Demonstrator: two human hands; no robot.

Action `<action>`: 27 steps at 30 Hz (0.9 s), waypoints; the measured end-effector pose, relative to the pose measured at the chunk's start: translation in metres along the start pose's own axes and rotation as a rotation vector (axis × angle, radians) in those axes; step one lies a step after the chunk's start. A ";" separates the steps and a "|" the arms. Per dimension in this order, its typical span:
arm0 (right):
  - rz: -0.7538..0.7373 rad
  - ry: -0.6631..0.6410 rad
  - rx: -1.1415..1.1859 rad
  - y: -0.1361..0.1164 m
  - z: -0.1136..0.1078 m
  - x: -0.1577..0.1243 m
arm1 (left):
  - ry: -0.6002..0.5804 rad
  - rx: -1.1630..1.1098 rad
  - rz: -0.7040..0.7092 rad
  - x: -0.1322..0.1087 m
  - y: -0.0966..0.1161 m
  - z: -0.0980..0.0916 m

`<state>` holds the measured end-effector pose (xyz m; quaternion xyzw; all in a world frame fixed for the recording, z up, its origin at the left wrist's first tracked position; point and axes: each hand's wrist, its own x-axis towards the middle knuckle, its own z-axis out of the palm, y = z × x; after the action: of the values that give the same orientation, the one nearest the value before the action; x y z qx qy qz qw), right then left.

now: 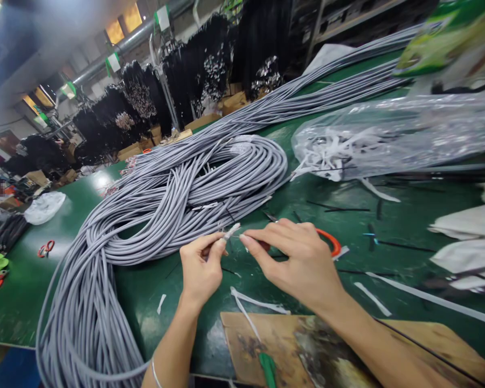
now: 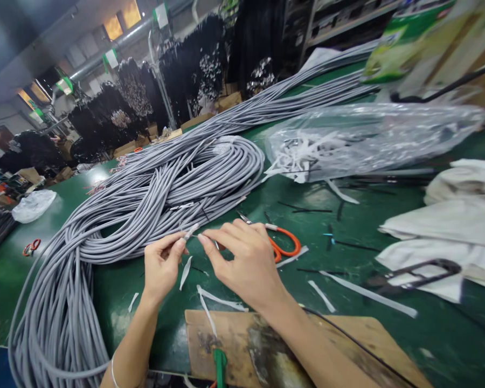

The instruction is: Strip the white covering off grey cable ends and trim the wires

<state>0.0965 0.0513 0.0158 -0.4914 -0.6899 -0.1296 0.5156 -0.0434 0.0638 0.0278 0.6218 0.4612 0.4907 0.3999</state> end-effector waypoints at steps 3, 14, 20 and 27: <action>-0.015 -0.008 0.016 0.000 0.000 0.001 | -0.030 0.080 0.017 0.000 -0.001 -0.002; 0.138 -0.092 0.252 -0.007 -0.001 0.001 | 0.013 0.384 0.253 -0.004 -0.002 0.004; -0.024 -0.096 0.428 -0.023 -0.008 0.002 | 0.123 0.310 -0.048 0.008 -0.017 0.004; 0.476 -0.111 0.385 -0.010 0.004 -0.003 | 0.062 0.070 -0.013 -0.008 -0.008 0.012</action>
<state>0.0866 0.0477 0.0153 -0.5387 -0.5945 0.1548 0.5766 -0.0341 0.0570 0.0160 0.6170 0.4942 0.4905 0.3667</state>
